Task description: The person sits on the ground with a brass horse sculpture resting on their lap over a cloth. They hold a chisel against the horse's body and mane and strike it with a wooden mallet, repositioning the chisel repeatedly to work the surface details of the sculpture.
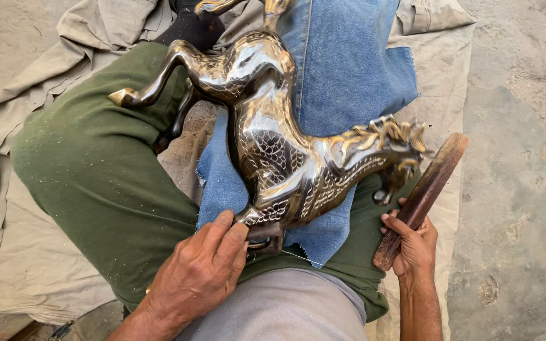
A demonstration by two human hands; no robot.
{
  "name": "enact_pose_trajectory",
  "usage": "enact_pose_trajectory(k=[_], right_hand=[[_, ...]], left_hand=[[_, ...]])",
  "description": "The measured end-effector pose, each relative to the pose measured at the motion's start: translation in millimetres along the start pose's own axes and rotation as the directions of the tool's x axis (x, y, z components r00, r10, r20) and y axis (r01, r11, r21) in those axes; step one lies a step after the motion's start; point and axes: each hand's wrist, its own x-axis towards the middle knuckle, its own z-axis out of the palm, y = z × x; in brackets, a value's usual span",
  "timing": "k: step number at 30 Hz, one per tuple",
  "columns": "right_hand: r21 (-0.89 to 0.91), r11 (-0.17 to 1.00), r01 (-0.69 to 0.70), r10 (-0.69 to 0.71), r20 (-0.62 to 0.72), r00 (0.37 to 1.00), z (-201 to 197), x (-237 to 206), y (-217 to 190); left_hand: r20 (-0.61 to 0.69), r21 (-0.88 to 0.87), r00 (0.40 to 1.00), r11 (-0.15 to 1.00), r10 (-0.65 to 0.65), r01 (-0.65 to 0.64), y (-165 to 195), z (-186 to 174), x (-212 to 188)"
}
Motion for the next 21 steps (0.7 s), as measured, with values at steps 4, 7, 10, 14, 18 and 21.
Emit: enact_pose_trajectory(k=[4,7,10,14,18,21], right_hand=[[0.022,1.000,0.003,-0.004,0.039,0.999,5.4,9.7,-1.5],[-0.020,1.000,0.015,-0.015,0.018,1.000,3.8,18.8,1.1],[0.012,0.999,0.043,-0.044,0.080,0.996,-1.5,24.5,4.7],[0.013,0.999,0.048,-0.048,0.051,0.998,-7.4,24.1,9.7],[-0.018,0.998,0.068,-0.068,0.004,0.998,-4.4,18.1,12.3],[-0.069,0.994,0.090,-0.090,0.002,0.996,1.4,13.2,10.2]], left_hand=[[0.014,-0.047,1.000,0.999,0.025,-0.024,-9.4,-1.4,0.6],[0.006,-0.058,1.000,0.998,0.020,-0.020,-5.6,-1.0,6.0],[-0.026,-0.055,1.000,0.998,-0.007,0.006,4.3,-3.9,13.7],[0.152,-0.280,0.931,0.889,-0.332,0.362,13.7,-12.1,22.2],[0.267,-0.483,0.872,0.726,-0.410,0.490,11.2,-17.4,25.6],[0.177,-0.446,0.925,0.811,-0.335,0.379,15.1,-17.0,20.1]])
